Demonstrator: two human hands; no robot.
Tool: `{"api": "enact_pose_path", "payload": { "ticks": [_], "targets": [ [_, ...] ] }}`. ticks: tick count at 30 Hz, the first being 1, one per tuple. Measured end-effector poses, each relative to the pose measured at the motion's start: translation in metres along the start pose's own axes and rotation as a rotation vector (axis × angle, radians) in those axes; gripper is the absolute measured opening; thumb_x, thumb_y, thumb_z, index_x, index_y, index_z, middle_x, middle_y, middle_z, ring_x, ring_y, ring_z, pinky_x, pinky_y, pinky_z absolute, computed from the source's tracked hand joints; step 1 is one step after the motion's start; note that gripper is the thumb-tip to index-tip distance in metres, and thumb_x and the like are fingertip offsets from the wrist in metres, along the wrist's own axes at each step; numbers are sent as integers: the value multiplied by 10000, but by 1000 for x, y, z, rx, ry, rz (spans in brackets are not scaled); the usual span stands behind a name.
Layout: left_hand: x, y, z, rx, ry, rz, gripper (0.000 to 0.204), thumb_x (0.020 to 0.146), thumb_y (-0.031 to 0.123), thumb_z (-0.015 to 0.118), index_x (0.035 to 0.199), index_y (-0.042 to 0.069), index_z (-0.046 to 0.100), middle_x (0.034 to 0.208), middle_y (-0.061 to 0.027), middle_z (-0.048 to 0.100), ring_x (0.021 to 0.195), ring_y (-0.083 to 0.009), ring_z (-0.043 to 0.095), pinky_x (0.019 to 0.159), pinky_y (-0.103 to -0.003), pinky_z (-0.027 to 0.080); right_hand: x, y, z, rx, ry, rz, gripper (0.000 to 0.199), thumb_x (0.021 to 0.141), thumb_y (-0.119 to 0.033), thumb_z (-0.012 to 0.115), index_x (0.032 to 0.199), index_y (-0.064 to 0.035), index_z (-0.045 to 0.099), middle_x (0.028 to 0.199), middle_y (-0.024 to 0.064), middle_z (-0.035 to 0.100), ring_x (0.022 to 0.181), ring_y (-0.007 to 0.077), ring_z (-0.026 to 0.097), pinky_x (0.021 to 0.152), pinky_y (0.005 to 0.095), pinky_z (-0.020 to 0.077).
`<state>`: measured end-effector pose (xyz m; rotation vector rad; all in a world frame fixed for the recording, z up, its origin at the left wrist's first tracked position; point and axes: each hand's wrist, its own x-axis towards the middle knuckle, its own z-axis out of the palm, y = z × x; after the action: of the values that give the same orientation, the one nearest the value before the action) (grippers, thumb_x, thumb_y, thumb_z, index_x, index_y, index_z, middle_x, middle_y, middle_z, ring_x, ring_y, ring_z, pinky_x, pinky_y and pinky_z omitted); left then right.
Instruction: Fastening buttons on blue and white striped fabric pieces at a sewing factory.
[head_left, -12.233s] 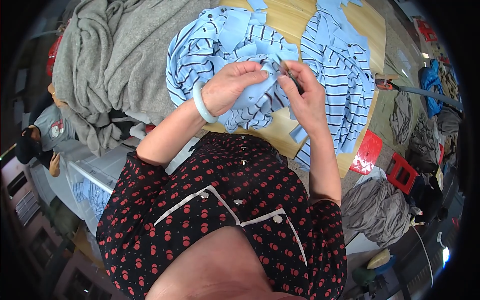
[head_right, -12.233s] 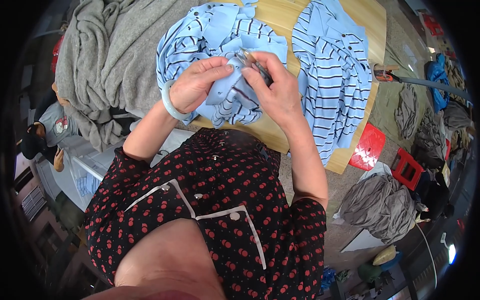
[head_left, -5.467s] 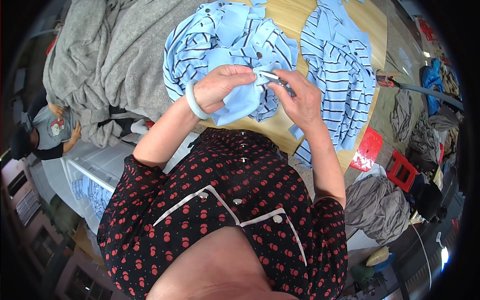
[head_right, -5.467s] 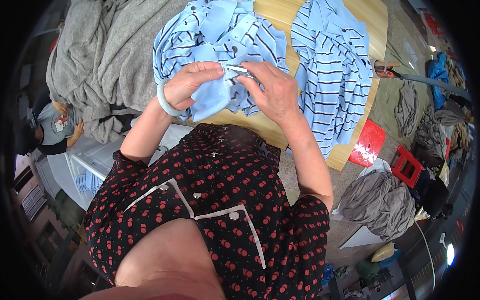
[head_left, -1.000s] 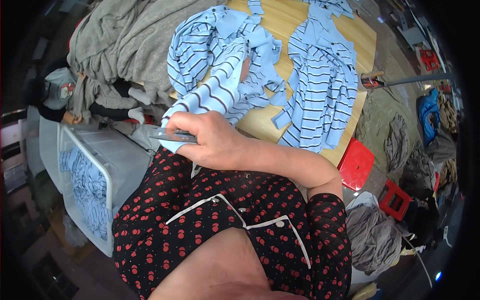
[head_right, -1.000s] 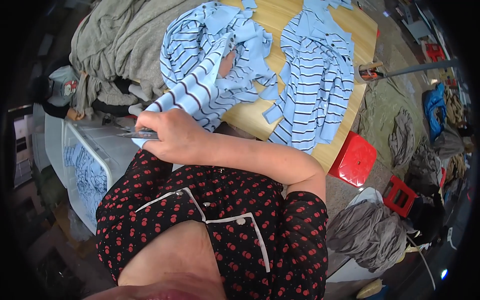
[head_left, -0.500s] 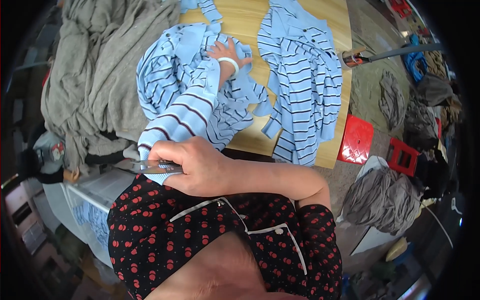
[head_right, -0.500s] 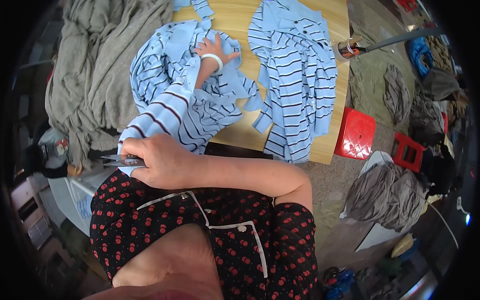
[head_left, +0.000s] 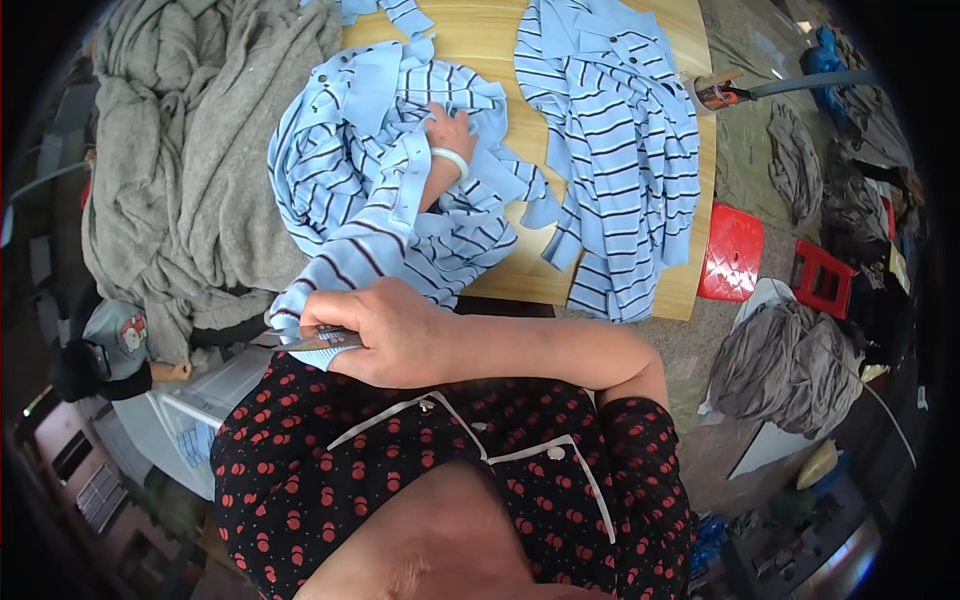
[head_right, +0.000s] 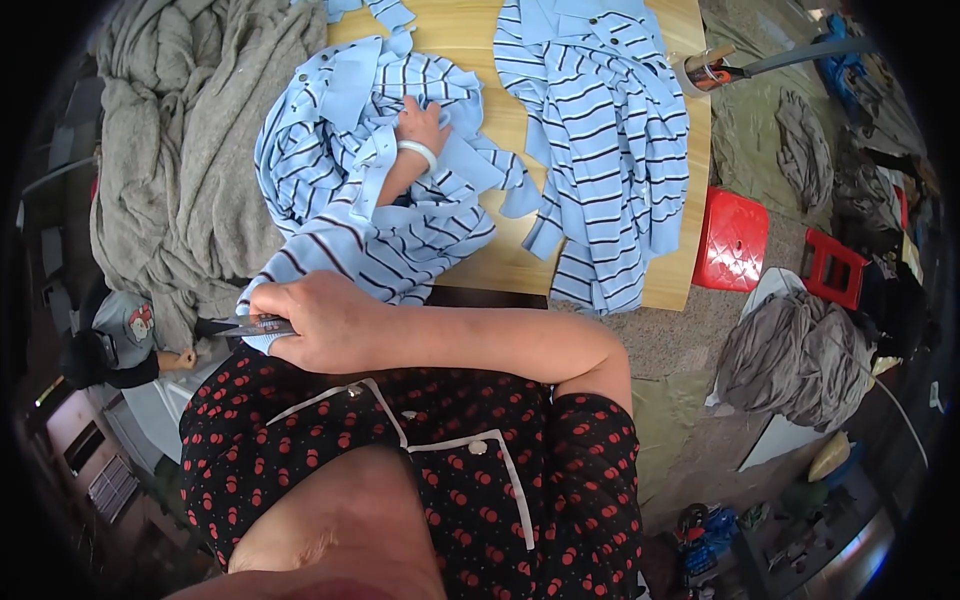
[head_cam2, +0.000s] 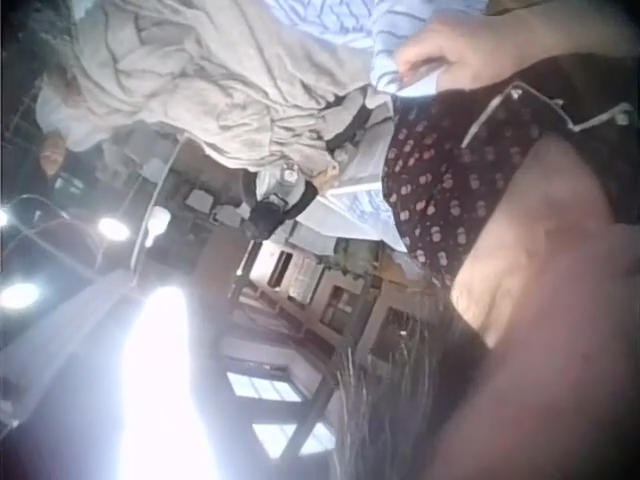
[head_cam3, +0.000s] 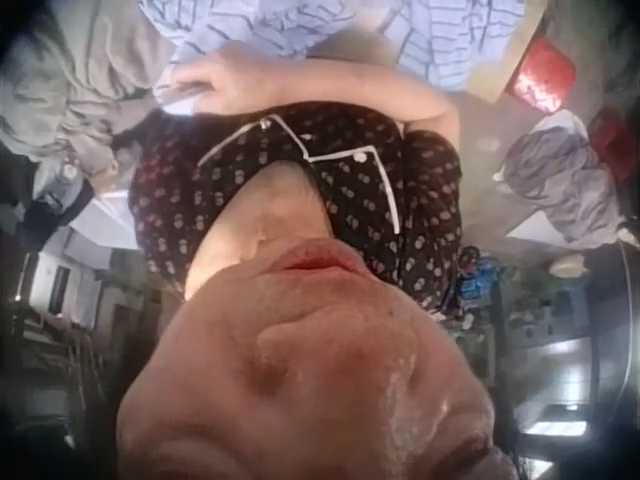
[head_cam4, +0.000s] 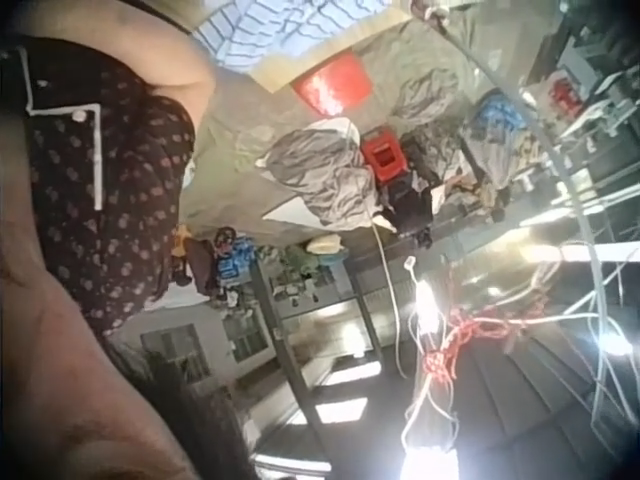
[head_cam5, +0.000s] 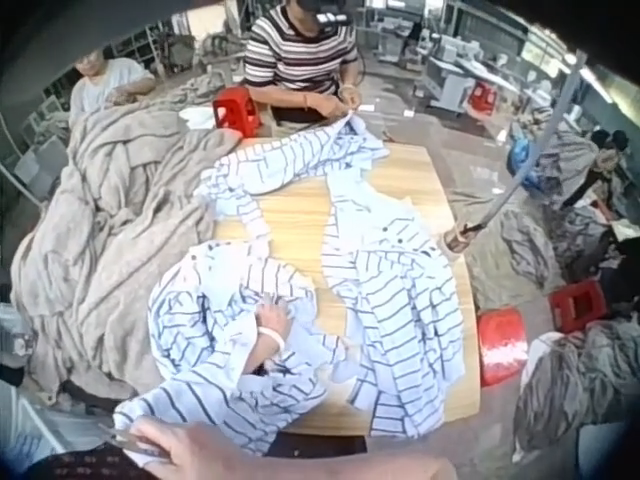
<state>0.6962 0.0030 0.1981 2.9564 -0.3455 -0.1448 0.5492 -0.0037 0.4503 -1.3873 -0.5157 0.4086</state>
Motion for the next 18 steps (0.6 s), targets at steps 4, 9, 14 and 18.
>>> {"api": "enact_pose_path", "payload": {
  "ticks": [4,9,14,18],
  "targets": [
    [-7,-10,-31,-146,162,142,275,713,326,568,801,66,543,746,-160,582,694,-303,581,589,-401,466,-12,-5,2,-76,-117,-59,192,654,-89,569,830,-50,500,625,98,533,550,260,525,517,326,395],
    [-50,-5,-113,-327,321,90,290,772,312,517,735,26,549,621,-209,543,607,-379,537,554,-450,424,-54,-14,1,-126,-381,-120,215,645,-92,582,842,-46,511,698,115,566,629,279,553,552,333,415],
    [-144,-10,-155,-336,161,-27,318,803,300,485,724,-3,544,639,-213,535,639,-354,542,547,-398,412,-104,-30,-16,-26,-336,2,191,716,-96,579,887,-19,542,711,50,551,668,86,510,618,240,409],
    [-272,10,-163,-1058,-16,-37,286,787,259,508,907,7,570,792,-169,592,716,-287,576,666,-355,444,-137,-22,-43,170,-96,28,164,779,-133,536,884,-7,555,818,8,557,755,54,485,676,218,402]
  ]
}}
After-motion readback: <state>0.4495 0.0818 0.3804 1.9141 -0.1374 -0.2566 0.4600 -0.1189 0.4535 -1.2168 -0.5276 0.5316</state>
